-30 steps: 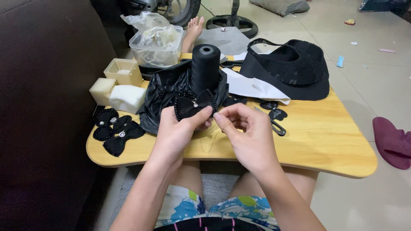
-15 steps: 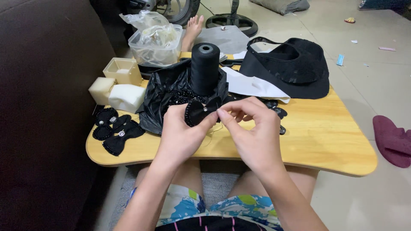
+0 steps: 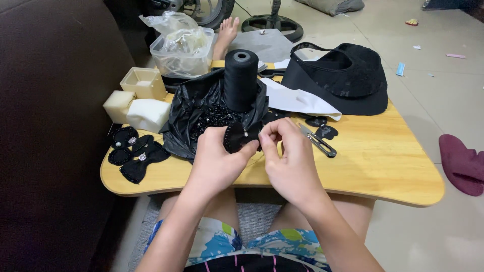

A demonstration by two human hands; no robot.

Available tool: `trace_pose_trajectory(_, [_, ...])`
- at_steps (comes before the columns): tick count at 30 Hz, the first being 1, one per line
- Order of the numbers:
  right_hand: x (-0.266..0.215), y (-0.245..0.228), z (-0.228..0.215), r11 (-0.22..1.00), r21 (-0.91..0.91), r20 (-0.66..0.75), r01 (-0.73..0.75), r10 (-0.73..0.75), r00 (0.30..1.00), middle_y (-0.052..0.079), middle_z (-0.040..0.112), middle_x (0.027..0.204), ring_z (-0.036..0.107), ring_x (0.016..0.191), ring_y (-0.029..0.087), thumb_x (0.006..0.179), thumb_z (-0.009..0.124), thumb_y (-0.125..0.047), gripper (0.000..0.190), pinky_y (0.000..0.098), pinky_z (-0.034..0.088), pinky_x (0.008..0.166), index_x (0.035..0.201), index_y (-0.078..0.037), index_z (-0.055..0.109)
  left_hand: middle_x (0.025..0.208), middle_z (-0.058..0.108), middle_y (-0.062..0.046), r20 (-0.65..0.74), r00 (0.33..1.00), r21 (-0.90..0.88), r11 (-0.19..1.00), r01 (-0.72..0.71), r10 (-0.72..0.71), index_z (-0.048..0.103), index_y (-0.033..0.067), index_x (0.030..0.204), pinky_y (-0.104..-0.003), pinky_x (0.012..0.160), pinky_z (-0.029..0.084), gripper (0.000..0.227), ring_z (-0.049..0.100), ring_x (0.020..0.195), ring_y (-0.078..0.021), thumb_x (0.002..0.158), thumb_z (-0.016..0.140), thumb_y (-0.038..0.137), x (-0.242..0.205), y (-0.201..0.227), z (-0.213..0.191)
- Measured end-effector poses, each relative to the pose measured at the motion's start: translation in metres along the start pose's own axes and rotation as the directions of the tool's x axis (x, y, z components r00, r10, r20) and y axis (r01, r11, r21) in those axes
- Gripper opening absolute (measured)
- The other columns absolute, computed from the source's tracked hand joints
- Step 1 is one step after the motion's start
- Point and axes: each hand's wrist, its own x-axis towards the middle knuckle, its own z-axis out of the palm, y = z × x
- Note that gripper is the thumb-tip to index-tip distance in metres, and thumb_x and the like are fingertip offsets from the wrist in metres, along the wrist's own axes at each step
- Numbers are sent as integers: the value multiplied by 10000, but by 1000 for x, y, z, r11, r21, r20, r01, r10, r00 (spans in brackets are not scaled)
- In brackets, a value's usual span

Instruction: Sewing small black decorative bows onto a black fabric component

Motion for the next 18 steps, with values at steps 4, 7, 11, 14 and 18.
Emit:
trace_pose_trajectory(4, [6,4,-2,996,90,-20,-26,28,999,95,521,666,508,649,192,962,534,15,117,345,445,620,899,1,631,441,502,-20,42,998,39,999,34,-36,590,78,532,-258,485,362,291,432,494,-121,741,792,82,-2,-7,1])
trace_pose_trajectory(7, [29,26,-8,874,393,52,-286,289,956,129,675,771,574,512,146,1056,395,-43,114,248,391,463,1024,-67,501,437,485,-32,143,987,151,987,53,-75,572,71,524,-263,474,344,291,423,472,-159,735,768,108,2,-16,0])
trace_pose_trajectory(11, [70,78,-31,491,705,221,-512,534,816,138,702,813,638,567,153,1085,467,-128,83,245,471,502,1032,-70,496,451,469,-46,206,974,182,982,55,-93,561,52,520,-274,486,356,269,433,491,-170,715,742,90,3,-8,-4])
trace_pose_trajectory(14, [95,99,-43,327,787,252,-523,603,757,118,733,878,753,711,187,1061,509,-109,103,281,587,651,984,-46,535,458,466,-42,226,963,201,974,100,-145,556,50,515,-261,488,356,256,431,490,-171,699,731,83,3,-9,-5])
trace_pose_trajectory(18, [117,120,-45,226,890,183,-397,620,763,197,721,910,788,862,317,1050,511,-55,83,477,661,884,977,-17,520,474,499,-53,257,941,240,958,158,-220,600,54,531,-254,487,374,235,466,493,-192,676,766,135,10,-27,-3])
